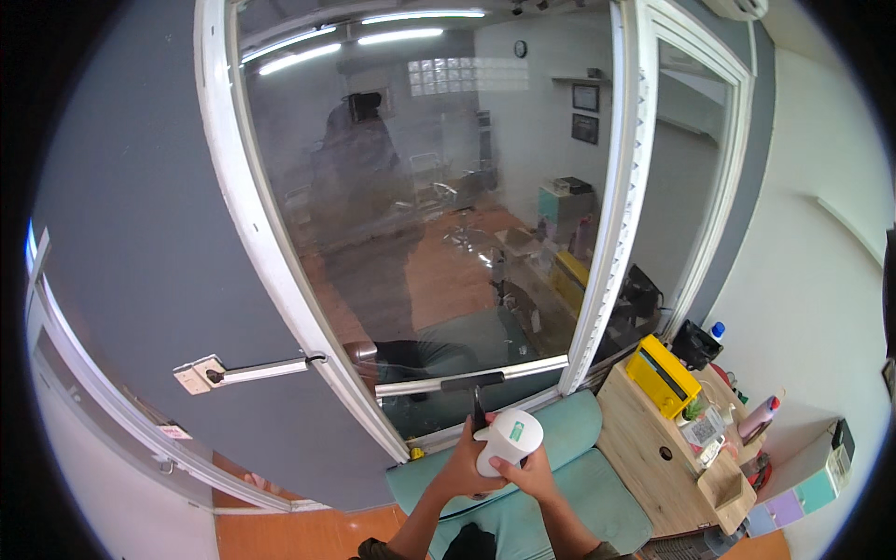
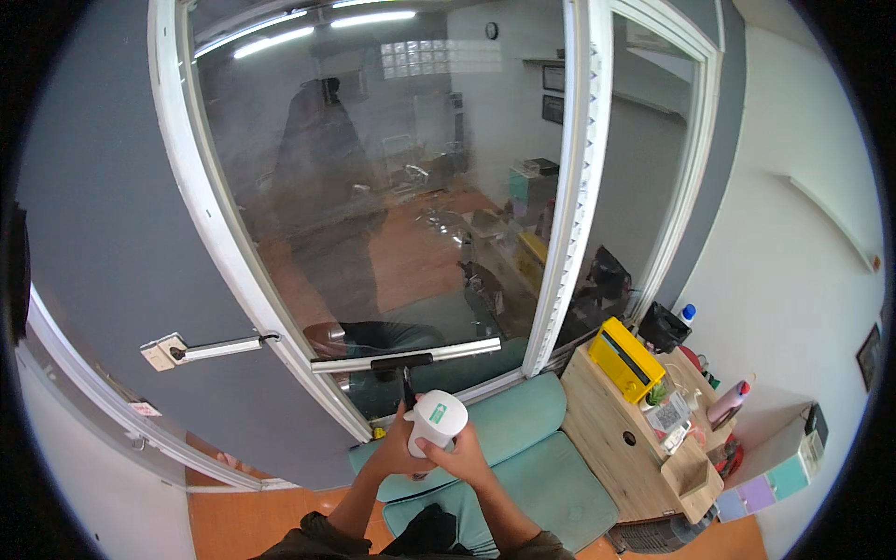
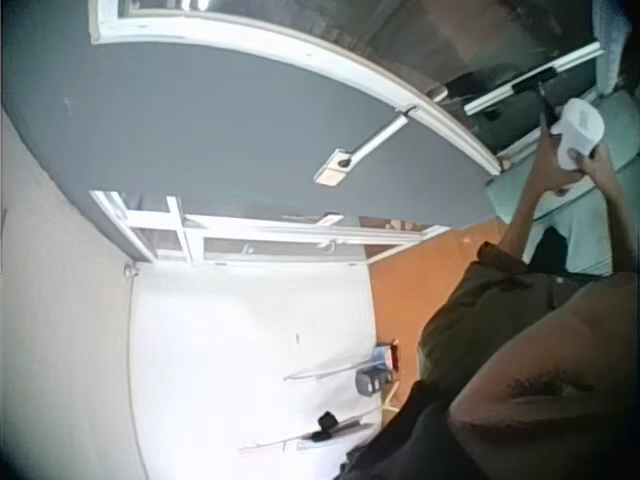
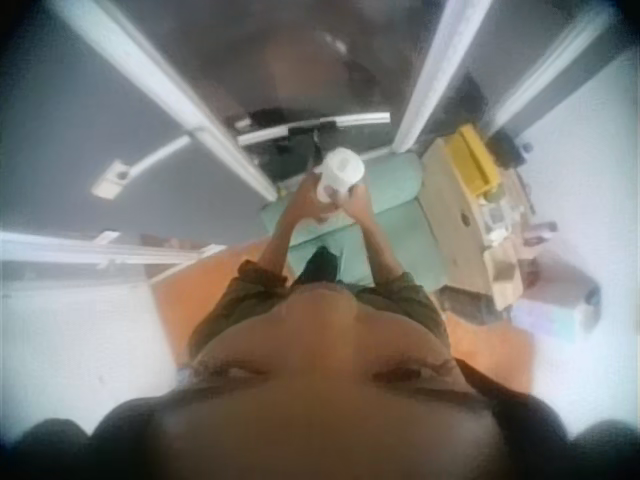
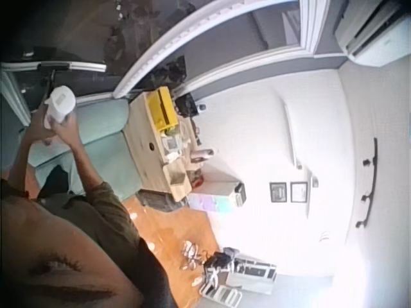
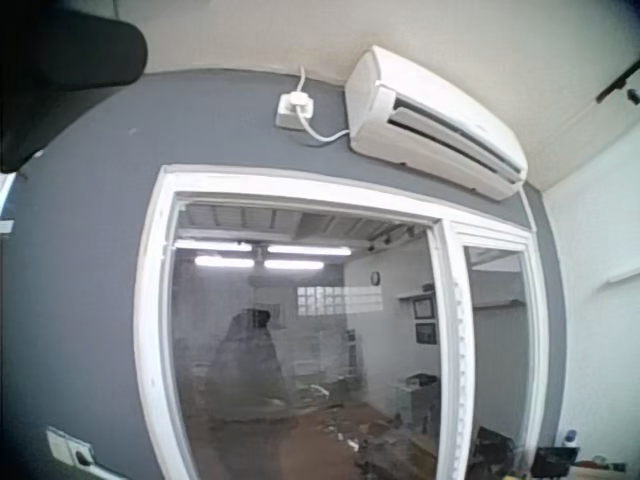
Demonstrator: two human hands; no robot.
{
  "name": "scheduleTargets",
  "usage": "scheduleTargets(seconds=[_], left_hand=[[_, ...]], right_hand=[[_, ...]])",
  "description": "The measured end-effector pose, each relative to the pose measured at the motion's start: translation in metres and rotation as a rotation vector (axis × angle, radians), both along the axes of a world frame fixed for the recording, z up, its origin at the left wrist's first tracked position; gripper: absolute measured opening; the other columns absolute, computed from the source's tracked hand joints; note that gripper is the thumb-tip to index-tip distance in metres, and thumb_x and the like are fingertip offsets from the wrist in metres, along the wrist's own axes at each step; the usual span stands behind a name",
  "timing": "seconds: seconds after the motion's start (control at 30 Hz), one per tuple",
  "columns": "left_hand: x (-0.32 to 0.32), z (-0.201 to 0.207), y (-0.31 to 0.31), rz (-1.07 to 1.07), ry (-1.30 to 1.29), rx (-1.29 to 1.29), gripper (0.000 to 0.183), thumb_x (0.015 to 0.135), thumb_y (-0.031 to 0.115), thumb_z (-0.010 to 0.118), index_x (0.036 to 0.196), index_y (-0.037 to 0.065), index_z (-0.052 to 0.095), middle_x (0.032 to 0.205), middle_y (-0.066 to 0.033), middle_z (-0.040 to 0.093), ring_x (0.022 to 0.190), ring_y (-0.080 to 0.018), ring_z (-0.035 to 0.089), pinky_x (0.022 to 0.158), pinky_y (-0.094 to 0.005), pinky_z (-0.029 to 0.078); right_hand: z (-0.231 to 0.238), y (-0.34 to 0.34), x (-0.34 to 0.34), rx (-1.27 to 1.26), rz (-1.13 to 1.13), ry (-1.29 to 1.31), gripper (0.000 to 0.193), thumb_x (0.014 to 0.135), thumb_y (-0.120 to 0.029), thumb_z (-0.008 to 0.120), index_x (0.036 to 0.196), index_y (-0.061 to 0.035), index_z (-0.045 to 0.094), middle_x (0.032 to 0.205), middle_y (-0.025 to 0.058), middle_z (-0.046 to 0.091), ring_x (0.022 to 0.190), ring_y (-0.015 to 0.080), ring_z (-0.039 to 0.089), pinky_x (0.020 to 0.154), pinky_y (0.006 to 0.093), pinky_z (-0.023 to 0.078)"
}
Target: The person cleans a glass door by spraying it with a cleaning solution and wiping it with a squeegee tool.
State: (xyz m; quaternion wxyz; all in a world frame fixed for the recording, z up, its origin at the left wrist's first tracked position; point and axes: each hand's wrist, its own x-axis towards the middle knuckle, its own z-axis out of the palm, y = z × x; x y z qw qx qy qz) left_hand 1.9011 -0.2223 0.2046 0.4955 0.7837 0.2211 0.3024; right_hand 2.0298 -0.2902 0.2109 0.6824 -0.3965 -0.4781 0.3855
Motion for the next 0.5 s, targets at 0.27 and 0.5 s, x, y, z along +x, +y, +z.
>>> scheduleTargets(seconds=[0.27,0.5], left_hand=[[-0.022,0.025,0.053,0.052,0.021,0.107,0.054,0.056,0.036,0.073,0.103,0.01,0.064,0.109,-0.0114,0.061,0.119,-0.0396,0.039,0.109,-0.0534,0.0],[-0.025,0.015,0.068,0.169,0.077,0.188,0.062,0.054,0.038,0.076,0.107,0.008,0.062,0.116,-0.0189,0.053,0.118,-0.0433,0.033,0.102,-0.049,0.027]], right_hand=[[0.035,0.069,-0.009,-0.03,0.231,0.006,0.05,0.068,-0.011,0.076,0.112,-0.0026,0.053,0.102,0.0046,0.058,0.097,0.0136,0.054,0.083,0.0284,0.043],[0.023,0.1,-0.016,0.132,0.269,0.04,0.044,0.067,-0.005,0.073,0.105,-0.0035,0.051,0.1,0.0059,0.054,0.097,0.0149,0.053,0.086,0.028,0.041]])
